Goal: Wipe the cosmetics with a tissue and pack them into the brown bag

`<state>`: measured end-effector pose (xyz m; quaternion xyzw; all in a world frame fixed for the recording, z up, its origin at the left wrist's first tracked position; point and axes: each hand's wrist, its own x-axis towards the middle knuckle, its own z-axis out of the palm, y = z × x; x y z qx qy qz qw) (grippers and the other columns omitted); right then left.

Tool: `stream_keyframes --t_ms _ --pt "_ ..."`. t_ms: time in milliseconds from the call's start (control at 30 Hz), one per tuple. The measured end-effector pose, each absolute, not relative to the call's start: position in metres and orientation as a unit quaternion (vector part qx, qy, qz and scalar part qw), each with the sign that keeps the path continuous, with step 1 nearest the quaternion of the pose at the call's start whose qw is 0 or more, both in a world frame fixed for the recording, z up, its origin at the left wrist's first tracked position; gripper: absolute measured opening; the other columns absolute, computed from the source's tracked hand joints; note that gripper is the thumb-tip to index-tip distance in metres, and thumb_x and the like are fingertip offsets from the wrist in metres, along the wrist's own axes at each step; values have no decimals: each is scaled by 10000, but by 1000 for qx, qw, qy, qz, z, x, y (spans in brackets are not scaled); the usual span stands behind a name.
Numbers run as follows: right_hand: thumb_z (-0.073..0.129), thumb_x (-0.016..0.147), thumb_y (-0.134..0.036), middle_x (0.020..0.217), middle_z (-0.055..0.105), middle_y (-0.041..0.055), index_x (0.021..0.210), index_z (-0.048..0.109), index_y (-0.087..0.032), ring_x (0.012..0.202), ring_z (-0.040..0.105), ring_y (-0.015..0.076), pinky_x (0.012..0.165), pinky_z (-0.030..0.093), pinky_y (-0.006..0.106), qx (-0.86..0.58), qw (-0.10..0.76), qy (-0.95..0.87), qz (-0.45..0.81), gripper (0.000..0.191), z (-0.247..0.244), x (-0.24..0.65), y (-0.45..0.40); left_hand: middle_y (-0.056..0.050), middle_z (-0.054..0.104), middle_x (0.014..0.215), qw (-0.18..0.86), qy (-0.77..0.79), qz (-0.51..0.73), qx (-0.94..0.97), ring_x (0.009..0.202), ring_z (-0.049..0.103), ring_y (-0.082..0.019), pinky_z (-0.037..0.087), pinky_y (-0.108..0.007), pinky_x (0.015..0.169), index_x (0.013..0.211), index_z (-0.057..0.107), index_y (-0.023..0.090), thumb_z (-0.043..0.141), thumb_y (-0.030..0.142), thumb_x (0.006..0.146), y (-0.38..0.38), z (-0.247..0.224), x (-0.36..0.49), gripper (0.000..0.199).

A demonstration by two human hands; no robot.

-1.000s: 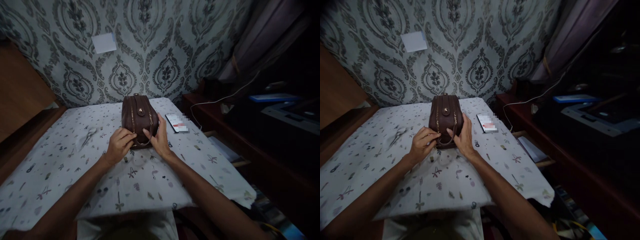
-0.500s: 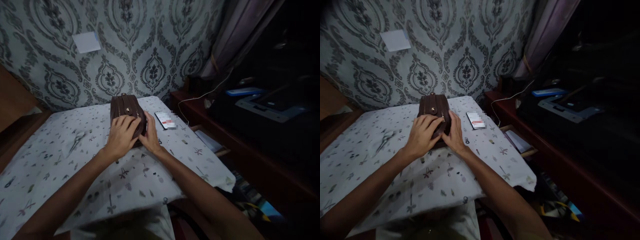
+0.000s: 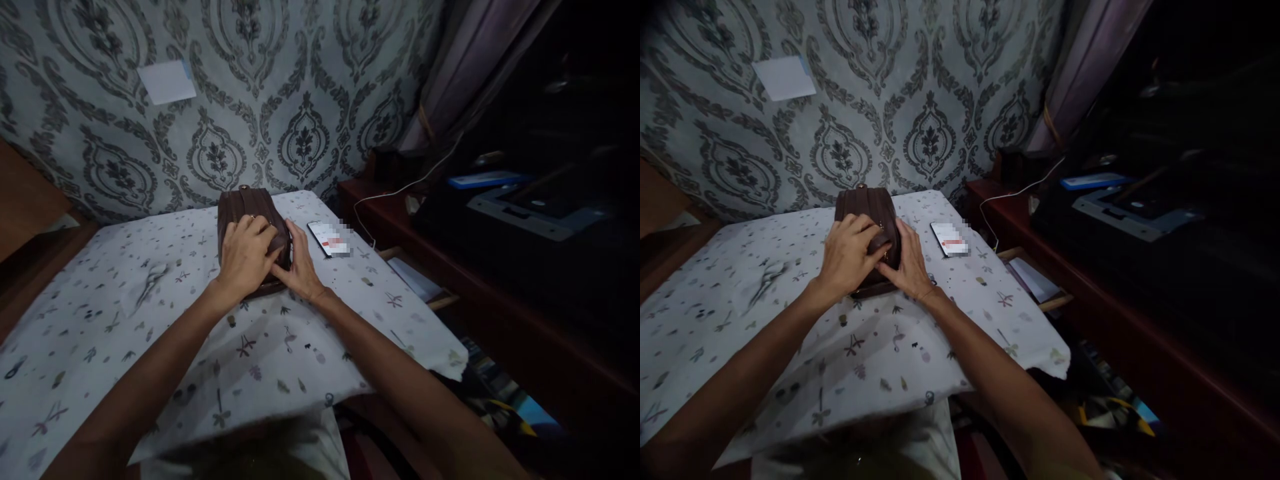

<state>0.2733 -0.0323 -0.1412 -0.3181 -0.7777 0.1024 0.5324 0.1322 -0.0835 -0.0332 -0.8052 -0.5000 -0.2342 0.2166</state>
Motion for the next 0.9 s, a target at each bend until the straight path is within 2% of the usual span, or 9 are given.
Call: stream_keyframes --t_ms 200,500,700,900 --pt "540 899 -697 1587 339 200 1612 107 -220 1492 329 355 1226 293 622 -312 533 -781 96 962 -142 274 -32 -65 686 934 158 -525 -290 -784 954 577 -285 413 -404 787 841 670 205 705 282 885 -79 -36 134 95" --pt "557 883 -711 1580 331 201 1612 96 -216 1495 321 347 1231 296 612 -309 522 -789 96 995 -140 276 -32 -30 695 884 105 -511 -363 -772 929 617 -260 405 -370 825 896 645 224 695 198 871 -80 -42 131 62" --pt "574 876 -705 1593 319 191 1620 90 -230 1493 322 352 1224 302 618 -306 521 -791 97 1006 -141 277 -32 12 683 830 19 -505 -425 -751 864 628 -210 417 -344 846 853 644 219 704 150 838 -78 -41 129 93" --pt "567 881 -706 1586 326 197 1615 91 -230 1495 319 359 1224 293 625 -303 521 -792 98 996 -141 277 -31 17 698 832 -23 -503 -445 -740 852 624 -201 437 -345 850 835 666 222 708 172 825 -79 -41 126 67"
